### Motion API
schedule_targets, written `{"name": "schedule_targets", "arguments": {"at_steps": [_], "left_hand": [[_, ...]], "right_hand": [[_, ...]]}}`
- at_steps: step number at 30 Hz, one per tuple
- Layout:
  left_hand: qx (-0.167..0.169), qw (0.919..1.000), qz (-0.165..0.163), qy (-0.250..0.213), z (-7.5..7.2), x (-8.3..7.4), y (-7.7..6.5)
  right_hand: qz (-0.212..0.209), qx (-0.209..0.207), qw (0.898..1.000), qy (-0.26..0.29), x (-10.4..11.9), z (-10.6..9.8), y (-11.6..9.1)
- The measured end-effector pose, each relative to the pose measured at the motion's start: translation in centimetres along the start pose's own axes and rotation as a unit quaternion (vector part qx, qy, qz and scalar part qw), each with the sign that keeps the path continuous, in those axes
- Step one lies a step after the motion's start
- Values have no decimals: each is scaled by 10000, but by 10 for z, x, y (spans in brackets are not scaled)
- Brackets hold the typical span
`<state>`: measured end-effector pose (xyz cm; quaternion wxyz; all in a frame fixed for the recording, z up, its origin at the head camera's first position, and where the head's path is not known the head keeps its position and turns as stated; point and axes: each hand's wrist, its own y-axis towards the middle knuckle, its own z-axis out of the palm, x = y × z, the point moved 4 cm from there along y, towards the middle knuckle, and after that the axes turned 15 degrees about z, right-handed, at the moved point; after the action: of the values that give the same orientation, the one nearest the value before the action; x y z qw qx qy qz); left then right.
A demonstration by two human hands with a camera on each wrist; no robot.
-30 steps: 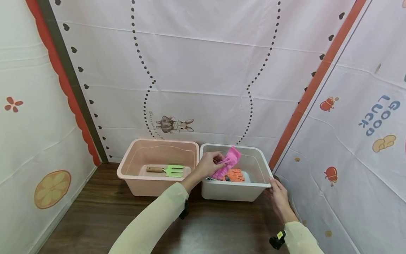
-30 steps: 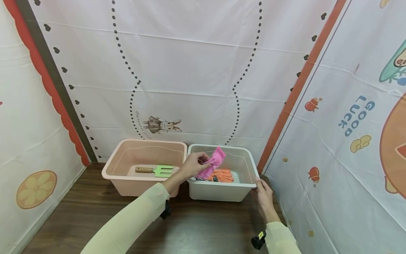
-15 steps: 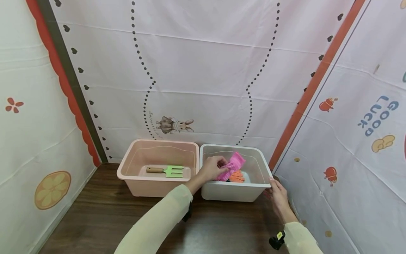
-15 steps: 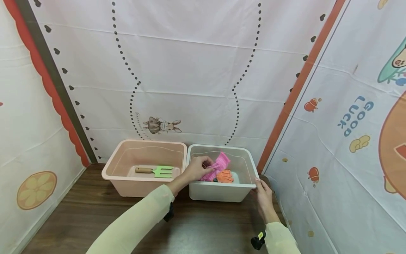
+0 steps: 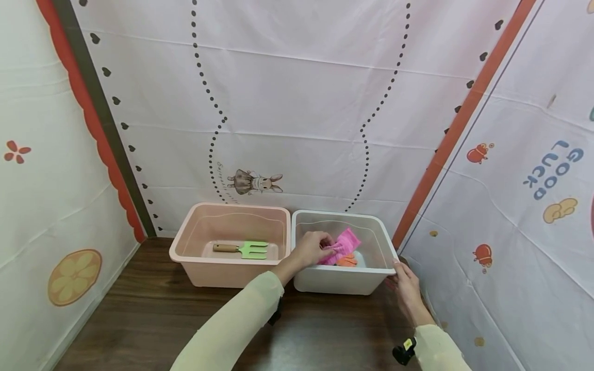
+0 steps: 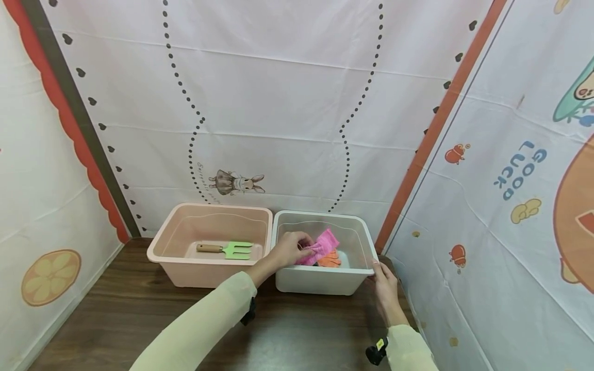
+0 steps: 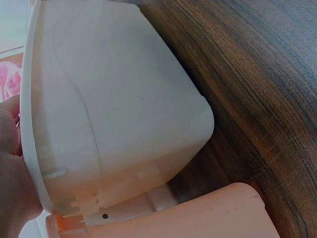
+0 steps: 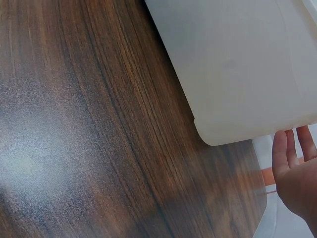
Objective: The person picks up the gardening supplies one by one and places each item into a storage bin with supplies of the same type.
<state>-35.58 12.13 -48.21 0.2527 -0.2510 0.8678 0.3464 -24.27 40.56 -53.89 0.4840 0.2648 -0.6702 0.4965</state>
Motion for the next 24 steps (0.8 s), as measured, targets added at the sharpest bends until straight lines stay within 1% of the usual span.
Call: {"name": "schedule_targets", "arguments": {"at_steps": [9,11,18,24], "left_hand": [[225,9995,-99,193,5,2,0],[276,9992,-77,265,5,1,0],[349,9985,-49,423,7,-2,1],[397,9975,-58,584,7,0,1]], "right_hand": [[45,-19,10000,-13,0,1,1],[39,-12,10000,-18,0,1,0],[0,-16,10000,-11,-1,-1,-1],[-46,3,10000,-75,0,1,-2]]}}
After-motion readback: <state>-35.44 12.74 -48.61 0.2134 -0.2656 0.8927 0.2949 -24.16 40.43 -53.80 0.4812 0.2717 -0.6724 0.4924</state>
